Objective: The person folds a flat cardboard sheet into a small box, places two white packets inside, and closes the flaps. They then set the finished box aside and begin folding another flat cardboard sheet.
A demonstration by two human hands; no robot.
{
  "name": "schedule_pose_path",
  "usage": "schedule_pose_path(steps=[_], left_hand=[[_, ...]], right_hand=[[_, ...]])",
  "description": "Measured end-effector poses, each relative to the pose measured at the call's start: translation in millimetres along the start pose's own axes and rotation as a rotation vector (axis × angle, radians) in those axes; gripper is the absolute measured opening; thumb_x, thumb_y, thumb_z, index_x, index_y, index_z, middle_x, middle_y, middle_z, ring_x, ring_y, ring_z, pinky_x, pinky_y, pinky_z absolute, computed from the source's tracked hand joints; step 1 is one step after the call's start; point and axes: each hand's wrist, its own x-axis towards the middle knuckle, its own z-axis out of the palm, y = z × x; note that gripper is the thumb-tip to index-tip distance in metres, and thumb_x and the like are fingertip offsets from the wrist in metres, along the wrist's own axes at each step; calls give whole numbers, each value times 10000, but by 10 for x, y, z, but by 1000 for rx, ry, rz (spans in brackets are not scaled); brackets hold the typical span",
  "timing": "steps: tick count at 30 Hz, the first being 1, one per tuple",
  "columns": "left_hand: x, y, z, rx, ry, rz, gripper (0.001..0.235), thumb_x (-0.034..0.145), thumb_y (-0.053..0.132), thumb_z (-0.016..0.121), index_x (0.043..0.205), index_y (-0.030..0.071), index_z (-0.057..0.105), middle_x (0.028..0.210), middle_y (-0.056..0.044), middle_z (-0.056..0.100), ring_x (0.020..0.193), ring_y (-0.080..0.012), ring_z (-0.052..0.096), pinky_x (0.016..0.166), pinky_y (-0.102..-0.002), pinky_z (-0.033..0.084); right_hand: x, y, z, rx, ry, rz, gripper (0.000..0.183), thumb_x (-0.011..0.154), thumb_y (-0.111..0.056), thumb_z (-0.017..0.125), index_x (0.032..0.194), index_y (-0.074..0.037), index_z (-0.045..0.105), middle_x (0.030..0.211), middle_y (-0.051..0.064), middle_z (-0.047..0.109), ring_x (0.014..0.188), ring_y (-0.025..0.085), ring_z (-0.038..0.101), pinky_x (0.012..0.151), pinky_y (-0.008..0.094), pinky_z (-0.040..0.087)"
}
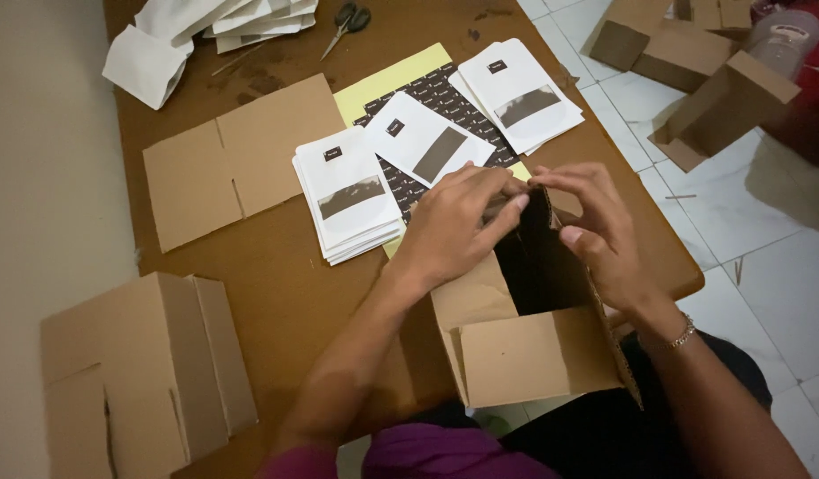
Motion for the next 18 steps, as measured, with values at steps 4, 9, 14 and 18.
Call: schedule_pose_path(steps=[4,9,14,18], left_hand=[[-26,-47,72,17,43,-64,256,1039,375,521,1031,148,638,960,-68,772,1080,-264,736,1078,-531,492],[4,-11,83,-9,58,-87,286,1064,376,473,1021,126,607,881,-118,763,943,-279,764,1054,-528,515],[18,53,-21,-22,80,-86,269,1069,349,472,1017,116,594,861,-126,758,910,-297,770,992,-517,555],[4,90,-10,-60,67,-12,221,1022,323,585,1022,105,622,919,-118,773,963,-305,766,992,-507,562]], right_hand=[[-22,-71,46,-21,36,-35,654,840,-346,553,1393,1,602,1330,163,434,1448,377,450,1077,524,487],[-77,-93,38,-219,121,-194,599,943,-388,537,1321,62,651,1208,233,543,1361,483,538,1045,572,513],[-147,-290,161,-677,-16,-329,238,896,-214,692,1091,-123,793,1130,88,741,1154,326,699,931,434,549],[-49,-383,263,-787,-137,-308,299,980,-322,616,1107,-107,781,1118,138,741,1171,349,681,991,443,522]])
